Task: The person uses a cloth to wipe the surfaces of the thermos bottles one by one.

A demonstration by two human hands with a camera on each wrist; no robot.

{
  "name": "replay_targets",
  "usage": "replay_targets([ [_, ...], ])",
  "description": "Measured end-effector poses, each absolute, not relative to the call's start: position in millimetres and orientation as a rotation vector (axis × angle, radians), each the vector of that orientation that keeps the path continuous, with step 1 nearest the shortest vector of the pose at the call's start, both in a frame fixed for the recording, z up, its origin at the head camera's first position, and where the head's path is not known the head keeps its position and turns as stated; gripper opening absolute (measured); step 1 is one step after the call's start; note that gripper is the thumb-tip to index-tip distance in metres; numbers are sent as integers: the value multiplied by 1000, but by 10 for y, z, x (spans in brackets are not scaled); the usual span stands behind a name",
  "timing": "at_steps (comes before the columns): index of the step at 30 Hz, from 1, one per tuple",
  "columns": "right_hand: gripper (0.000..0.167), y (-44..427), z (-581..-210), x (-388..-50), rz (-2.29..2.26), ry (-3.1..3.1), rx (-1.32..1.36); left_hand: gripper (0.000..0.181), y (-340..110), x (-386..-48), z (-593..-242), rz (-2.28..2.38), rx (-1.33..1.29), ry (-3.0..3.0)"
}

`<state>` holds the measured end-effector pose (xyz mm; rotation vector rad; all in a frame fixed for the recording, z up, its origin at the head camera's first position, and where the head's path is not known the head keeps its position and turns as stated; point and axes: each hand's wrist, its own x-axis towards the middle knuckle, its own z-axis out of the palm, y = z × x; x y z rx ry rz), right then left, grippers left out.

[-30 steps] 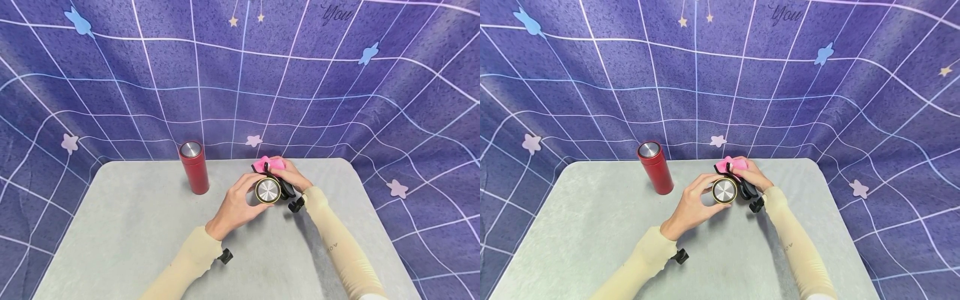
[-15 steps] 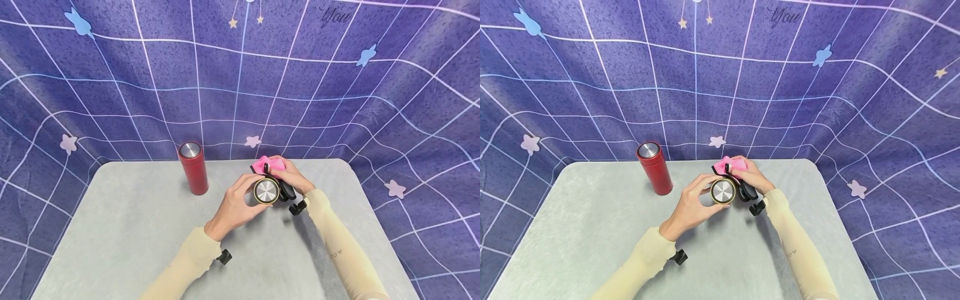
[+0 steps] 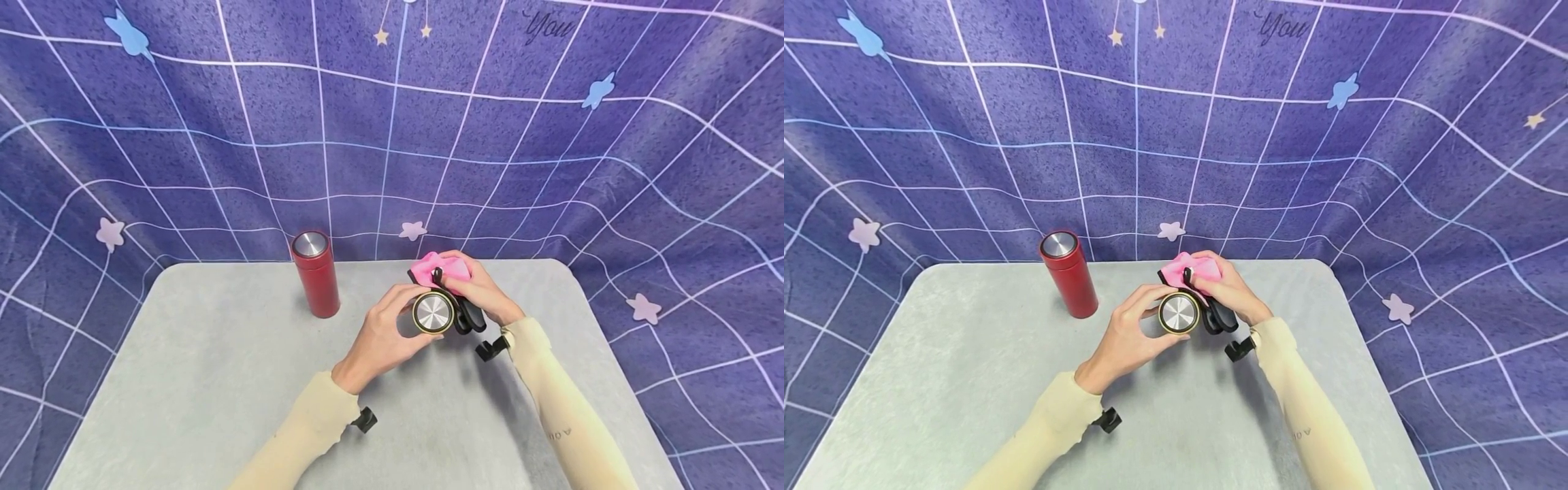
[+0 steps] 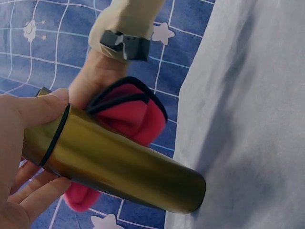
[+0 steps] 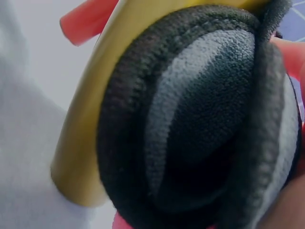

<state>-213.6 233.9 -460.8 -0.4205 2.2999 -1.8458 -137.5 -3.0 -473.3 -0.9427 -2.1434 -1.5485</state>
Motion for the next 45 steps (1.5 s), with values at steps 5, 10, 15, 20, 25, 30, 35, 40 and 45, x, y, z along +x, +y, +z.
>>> replay_targets([
  [5, 42, 2323, -4508, -2054, -1873, 2271, -457, 75, -32, -1373, -4735, -1546, -948, -2139],
  [10, 42, 2312, -4462, -2017, -1873, 2279, -468, 75, -28, -1368, -4732, -1549, -954, -2127],
  [15, 44, 2318, -4490, -2005, -1887, 2313, -427, 76, -15, -1360, -4732, -1544, -951, -2132],
  [20, 46, 2333, -4557, -1977, -1933, 2364, -350, 76, 3, -1358, -4723, -1522, -939, -2146],
  [25, 49, 2379, -4649, -1901, -2026, 2402, -187, 74, 24, -1371, -4699, -1516, -929, -2156],
  [30, 49, 2437, -4748, -1803, -2136, 2420, -42, 71, 38, -1403, -4655, -1489, -933, -2179],
  [35, 50, 2502, -4834, -1694, -2235, 2456, 86, 72, 32, -1486, -4546, -1337, -916, -2299],
  [40, 50, 2557, -4873, -1538, -2257, 2493, 149, 78, 22, -1639, -4391, -1111, -928, -2440],
  [45, 52, 2578, -4895, -1388, -2251, 2544, 83, 73, 27, -1836, -4269, -992, -965, -2515],
])
